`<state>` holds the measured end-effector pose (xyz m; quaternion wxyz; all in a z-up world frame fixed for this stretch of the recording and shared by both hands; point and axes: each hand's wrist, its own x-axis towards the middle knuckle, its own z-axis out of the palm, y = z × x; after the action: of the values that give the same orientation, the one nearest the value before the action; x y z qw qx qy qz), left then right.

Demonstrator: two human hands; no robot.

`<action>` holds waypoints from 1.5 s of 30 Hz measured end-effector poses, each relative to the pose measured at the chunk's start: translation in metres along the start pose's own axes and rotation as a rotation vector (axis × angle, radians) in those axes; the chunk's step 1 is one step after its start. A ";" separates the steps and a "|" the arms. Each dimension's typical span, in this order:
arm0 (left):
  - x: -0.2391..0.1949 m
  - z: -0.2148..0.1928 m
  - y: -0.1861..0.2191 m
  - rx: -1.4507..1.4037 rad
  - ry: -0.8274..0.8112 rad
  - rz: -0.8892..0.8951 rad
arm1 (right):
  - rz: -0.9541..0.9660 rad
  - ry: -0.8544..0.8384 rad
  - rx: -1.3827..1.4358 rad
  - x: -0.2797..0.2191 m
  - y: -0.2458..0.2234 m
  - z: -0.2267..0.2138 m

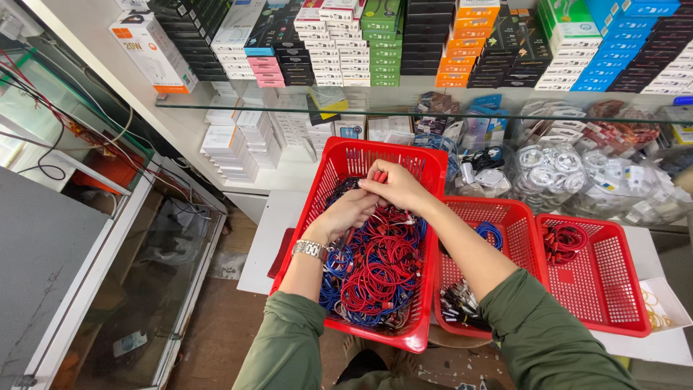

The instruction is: The person sorts tangled charging cables from a large red basket into smaller red baskets by color and connector type. They repeatedly pick up cables, separate them, and place them into designated baskets on the counter.

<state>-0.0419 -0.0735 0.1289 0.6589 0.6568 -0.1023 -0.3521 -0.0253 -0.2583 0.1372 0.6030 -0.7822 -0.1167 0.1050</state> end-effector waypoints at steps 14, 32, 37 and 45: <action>-0.006 -0.060 -0.059 -0.576 0.410 0.185 | 0.010 -0.373 -0.759 -0.024 0.060 0.053; 0.003 -0.060 -0.081 -0.637 0.310 0.112 | 0.097 -0.356 -0.836 -0.011 0.103 0.070; 0.002 -0.044 -0.075 -0.578 0.145 0.094 | 0.321 0.011 0.216 -0.008 0.067 0.063; 0.011 0.019 -0.047 -0.273 -0.195 -0.059 | 0.224 0.101 0.181 -0.050 0.019 0.004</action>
<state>-0.0605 -0.0906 0.0835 0.7184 0.5266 -0.0976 -0.4440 -0.0727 -0.2750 0.1193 0.6604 -0.7372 0.0117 0.1424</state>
